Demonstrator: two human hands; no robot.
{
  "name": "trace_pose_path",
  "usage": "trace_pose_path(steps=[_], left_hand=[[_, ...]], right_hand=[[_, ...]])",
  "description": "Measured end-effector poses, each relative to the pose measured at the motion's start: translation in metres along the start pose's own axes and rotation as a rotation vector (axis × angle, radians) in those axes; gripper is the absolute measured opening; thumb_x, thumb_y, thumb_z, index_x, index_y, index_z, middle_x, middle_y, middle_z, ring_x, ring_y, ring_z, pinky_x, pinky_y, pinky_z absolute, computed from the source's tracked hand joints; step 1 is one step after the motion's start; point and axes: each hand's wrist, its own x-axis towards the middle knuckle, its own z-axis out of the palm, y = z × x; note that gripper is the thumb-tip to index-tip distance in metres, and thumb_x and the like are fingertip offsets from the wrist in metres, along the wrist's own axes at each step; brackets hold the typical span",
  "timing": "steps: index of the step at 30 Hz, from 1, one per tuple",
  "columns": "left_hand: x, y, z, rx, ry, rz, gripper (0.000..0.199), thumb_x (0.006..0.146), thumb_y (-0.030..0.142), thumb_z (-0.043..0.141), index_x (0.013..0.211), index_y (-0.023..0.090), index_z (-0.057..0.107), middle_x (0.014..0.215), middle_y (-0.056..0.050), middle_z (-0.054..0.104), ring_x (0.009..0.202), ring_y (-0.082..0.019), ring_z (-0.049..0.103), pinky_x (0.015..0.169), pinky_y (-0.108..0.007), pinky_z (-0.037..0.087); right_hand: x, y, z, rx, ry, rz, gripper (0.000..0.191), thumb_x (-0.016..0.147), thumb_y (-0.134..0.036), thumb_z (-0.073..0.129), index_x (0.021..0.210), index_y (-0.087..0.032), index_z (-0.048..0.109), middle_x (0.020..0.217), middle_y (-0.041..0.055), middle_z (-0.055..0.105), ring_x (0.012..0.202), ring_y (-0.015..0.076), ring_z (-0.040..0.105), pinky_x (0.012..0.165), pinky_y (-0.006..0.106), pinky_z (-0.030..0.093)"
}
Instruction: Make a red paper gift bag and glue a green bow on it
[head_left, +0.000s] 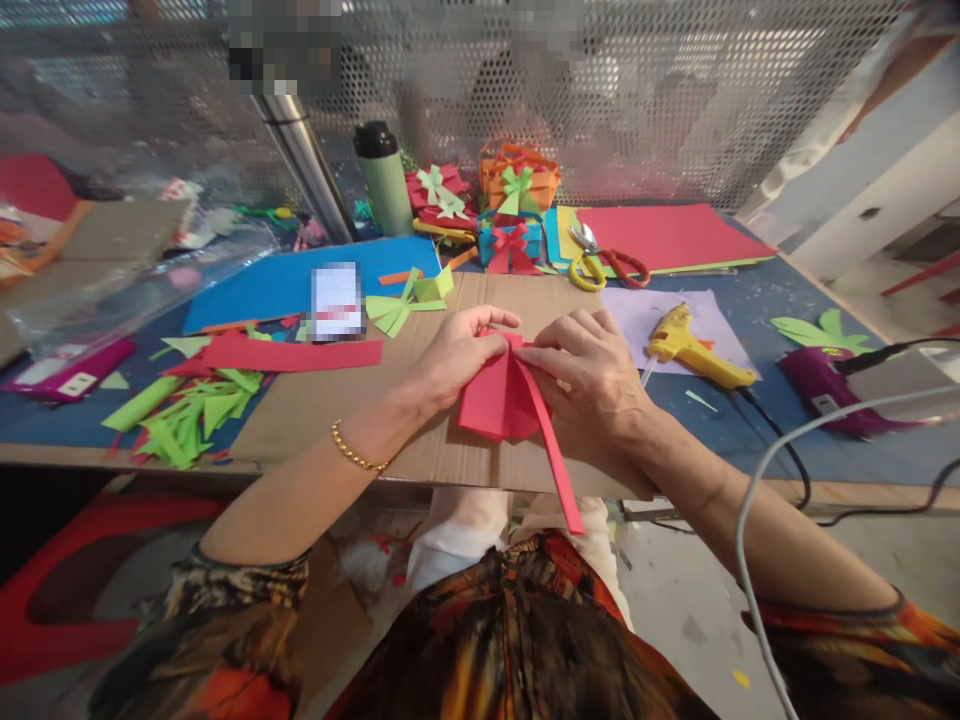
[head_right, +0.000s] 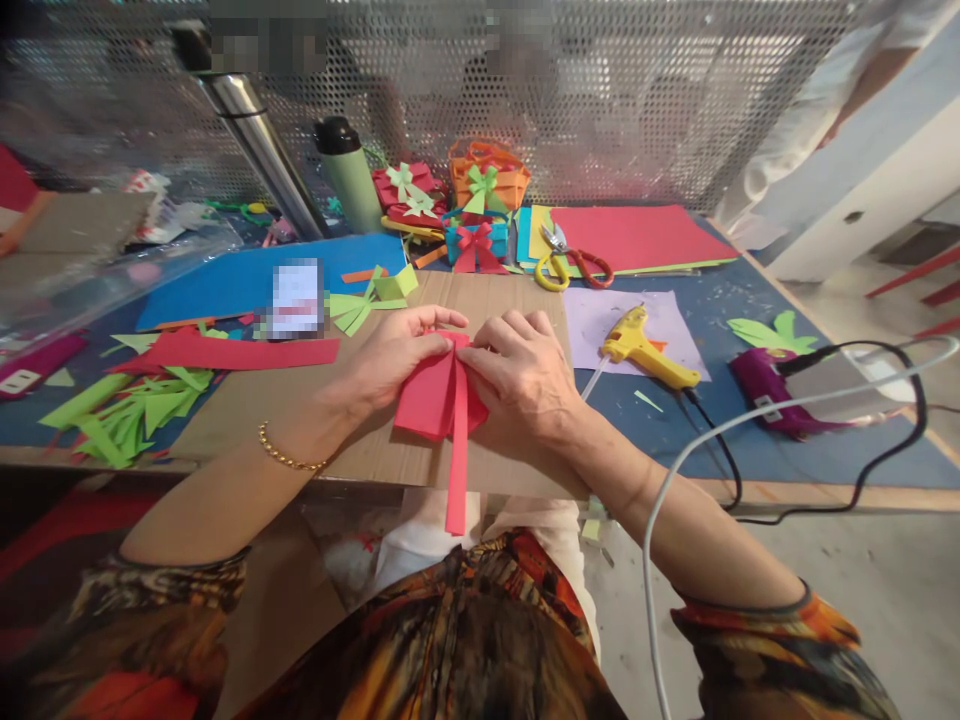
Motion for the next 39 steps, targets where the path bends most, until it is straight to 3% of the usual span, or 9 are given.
trace_pose_path(steps=[10, 16, 24, 30, 39], left_hand=[[0.004, -0.008, -0.002, 0.211, 0.052, 0.175, 0.027, 0.081, 0.001, 0.056, 0.101, 0.014, 0.068, 0.094, -0.003, 0.071, 0.079, -0.014, 0.062, 0.072, -0.026, 0.049], [0.006, -0.013, -0.003, 0.25, 0.061, 0.222, 0.029, 0.083, 0.0, 0.054, 0.105, 0.013, 0.068, 0.104, -0.005, 0.073, 0.085, -0.014, 0.064, 0.076, -0.025, 0.05], [0.005, -0.018, -0.002, 0.234, 0.039, 0.227, 0.028, 0.086, 0.003, 0.054, 0.107, 0.015, 0.067, 0.112, -0.007, 0.072, 0.096, -0.016, 0.065, 0.09, -0.03, 0.052], [0.007, -0.023, -0.003, 0.309, 0.039, 0.32, 0.03, 0.087, 0.002, 0.05, 0.108, 0.015, 0.066, 0.116, -0.007, 0.072, 0.108, -0.019, 0.065, 0.105, -0.037, 0.05], [0.005, -0.022, -0.001, 0.284, 0.05, 0.303, 0.03, 0.086, 0.003, 0.051, 0.109, 0.017, 0.066, 0.118, -0.007, 0.071, 0.113, -0.02, 0.064, 0.106, -0.035, 0.049]], right_hand=[[-0.001, -0.007, -0.003, -0.216, -0.07, -0.075, 0.028, 0.105, -0.023, 0.052, 0.09, -0.019, 0.076, 0.074, 0.006, 0.058, 0.078, 0.023, 0.04, 0.07, 0.039, 0.024], [-0.002, -0.008, -0.008, -0.186, -0.182, -0.046, 0.029, 0.105, -0.028, 0.049, 0.104, -0.016, 0.075, 0.073, 0.0054, 0.057, 0.076, 0.023, 0.039, 0.07, 0.039, 0.024], [0.0, -0.017, -0.01, -0.078, -0.163, 0.072, 0.019, 0.095, -0.022, 0.051, 0.086, -0.021, 0.068, 0.071, 0.0043, 0.058, 0.074, 0.022, 0.041, 0.071, 0.039, 0.024], [0.002, -0.019, -0.016, -0.025, -0.176, 0.05, 0.011, 0.089, -0.024, 0.055, 0.088, -0.021, 0.065, 0.074, 0.0049, 0.061, 0.076, 0.0231, 0.044, 0.073, 0.04, 0.025], [0.0, -0.019, -0.012, -0.068, -0.21, 0.044, 0.016, 0.092, -0.025, 0.052, 0.093, -0.02, 0.067, 0.075, 0.0057, 0.061, 0.077, 0.024, 0.045, 0.072, 0.041, 0.024]])
